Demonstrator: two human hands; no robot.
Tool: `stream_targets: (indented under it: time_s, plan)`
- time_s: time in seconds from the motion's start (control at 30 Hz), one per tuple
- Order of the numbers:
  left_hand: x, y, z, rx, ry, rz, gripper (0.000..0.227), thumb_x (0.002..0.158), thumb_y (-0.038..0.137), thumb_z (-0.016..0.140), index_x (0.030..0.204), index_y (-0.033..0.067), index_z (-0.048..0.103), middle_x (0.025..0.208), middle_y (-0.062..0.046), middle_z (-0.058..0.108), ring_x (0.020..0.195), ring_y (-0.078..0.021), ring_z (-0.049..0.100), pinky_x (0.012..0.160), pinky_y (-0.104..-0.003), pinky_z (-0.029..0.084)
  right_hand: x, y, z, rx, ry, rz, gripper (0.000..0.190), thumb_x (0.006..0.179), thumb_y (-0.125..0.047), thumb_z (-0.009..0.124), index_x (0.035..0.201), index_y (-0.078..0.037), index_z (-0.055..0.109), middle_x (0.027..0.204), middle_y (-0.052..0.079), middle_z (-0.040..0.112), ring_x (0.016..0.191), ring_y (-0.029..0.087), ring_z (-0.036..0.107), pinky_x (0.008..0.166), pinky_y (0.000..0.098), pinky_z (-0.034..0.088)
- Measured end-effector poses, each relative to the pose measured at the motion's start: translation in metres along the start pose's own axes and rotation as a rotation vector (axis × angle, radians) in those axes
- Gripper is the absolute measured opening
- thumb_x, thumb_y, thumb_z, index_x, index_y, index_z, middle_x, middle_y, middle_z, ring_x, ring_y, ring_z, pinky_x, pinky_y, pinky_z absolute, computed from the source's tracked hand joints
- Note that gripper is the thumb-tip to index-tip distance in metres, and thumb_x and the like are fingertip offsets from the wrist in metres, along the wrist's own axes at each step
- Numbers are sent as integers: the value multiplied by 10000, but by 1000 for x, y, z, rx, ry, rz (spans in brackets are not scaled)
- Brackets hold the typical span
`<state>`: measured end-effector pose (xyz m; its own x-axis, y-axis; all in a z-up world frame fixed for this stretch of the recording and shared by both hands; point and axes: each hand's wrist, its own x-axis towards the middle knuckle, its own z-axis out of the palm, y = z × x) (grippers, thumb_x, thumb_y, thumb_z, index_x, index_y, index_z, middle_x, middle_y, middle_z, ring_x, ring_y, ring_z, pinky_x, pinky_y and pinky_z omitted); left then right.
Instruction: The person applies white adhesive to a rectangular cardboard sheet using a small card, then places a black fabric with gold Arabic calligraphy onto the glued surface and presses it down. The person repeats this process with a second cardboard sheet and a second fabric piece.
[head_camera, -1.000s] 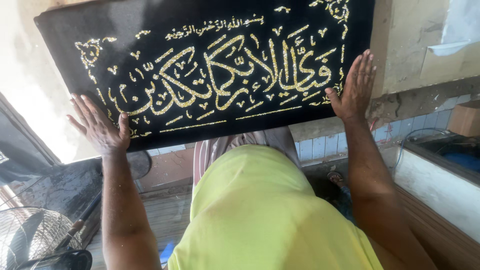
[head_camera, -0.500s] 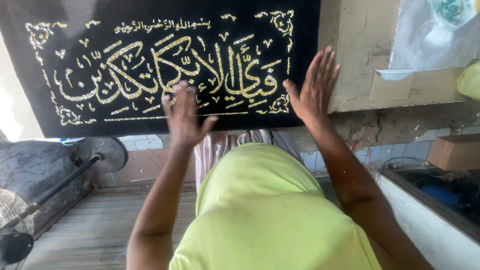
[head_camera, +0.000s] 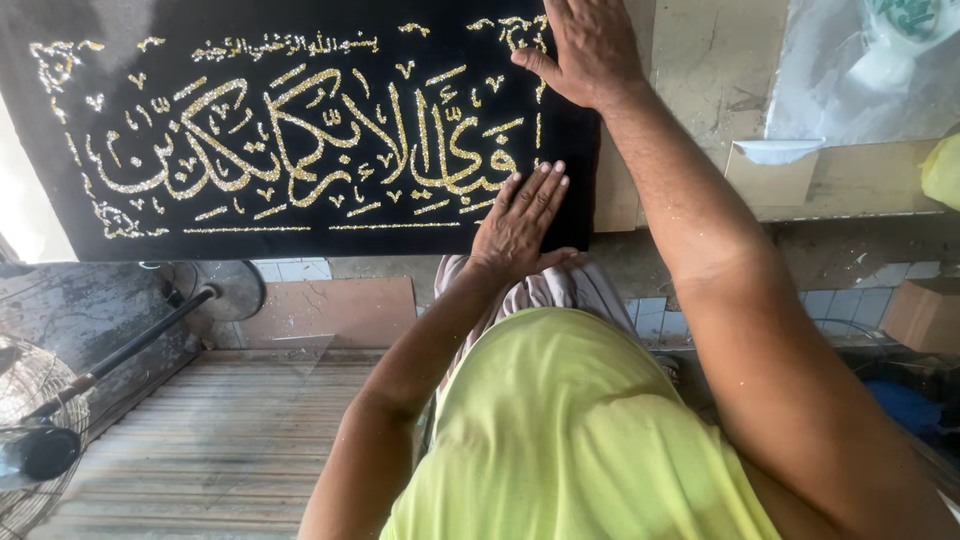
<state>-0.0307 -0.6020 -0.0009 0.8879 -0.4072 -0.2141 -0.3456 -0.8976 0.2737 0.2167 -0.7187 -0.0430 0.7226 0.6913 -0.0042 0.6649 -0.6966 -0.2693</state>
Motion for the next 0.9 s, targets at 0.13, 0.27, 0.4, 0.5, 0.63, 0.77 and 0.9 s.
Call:
stream_targets:
  time_s: [0.13,0.27,0.4,0.5,0.63,0.77,0.9]
  plan:
    - [-3,2,2,10,-3,-4,992,962,783,379,1631,62,248,1721,-109,186,1589,-251,168,1290,-471,122,0,7,3,-18,26,-43,1034,1068,-847,375,1637,14,323,1624,256,415,1510,393,385,1250,523,280]
    - [0,-1,1,3,33,-3,1001,955,780,396,1632,53,267,1719,-105,190,1589,-245,168,1293,-477,134,1,5,0,-119,149,-125,1013,1097,-794,364,1623,69,290,1691,269,369,1566,407,320,1282,528,227]
    - [1,1,6,-19,1,-2,1009,926,784,412,1617,62,269,1709,-102,203,1579,-246,180,1275,-495,140,3,1,-9,34,-40,-24,1078,1054,-845,326,1664,39,238,1695,279,296,1585,410,238,1308,543,161]
    - [-12,-5,8,-120,107,-1,1001,967,787,404,1637,57,260,1734,-110,208,1614,-248,182,1318,-496,137,5,-10,-20,-29,-35,-10,1126,1037,-868,298,1661,66,214,1706,294,264,1599,418,199,1303,569,122]
    - [-50,-37,6,-77,209,-263,1013,966,791,394,1633,39,268,1715,-139,221,1593,-273,184,1283,-513,118,24,-49,-26,-56,-105,21,1174,950,-881,237,1646,63,187,1699,288,205,1583,411,149,1272,575,79]
    - [-98,-90,-4,-32,270,-573,1084,918,820,407,1586,-23,271,1672,-209,230,1565,-319,178,1260,-526,105,67,-109,-16,-14,-104,-237,1173,953,-875,225,1651,66,157,1731,267,147,1612,377,111,1314,525,73]
    - [-132,-117,-2,-84,345,-595,1085,947,830,408,1605,-22,275,1694,-200,241,1593,-316,179,1292,-523,100,103,-143,3,5,-194,-272,1128,958,-852,246,1664,23,151,1740,217,129,1621,340,103,1331,511,83]
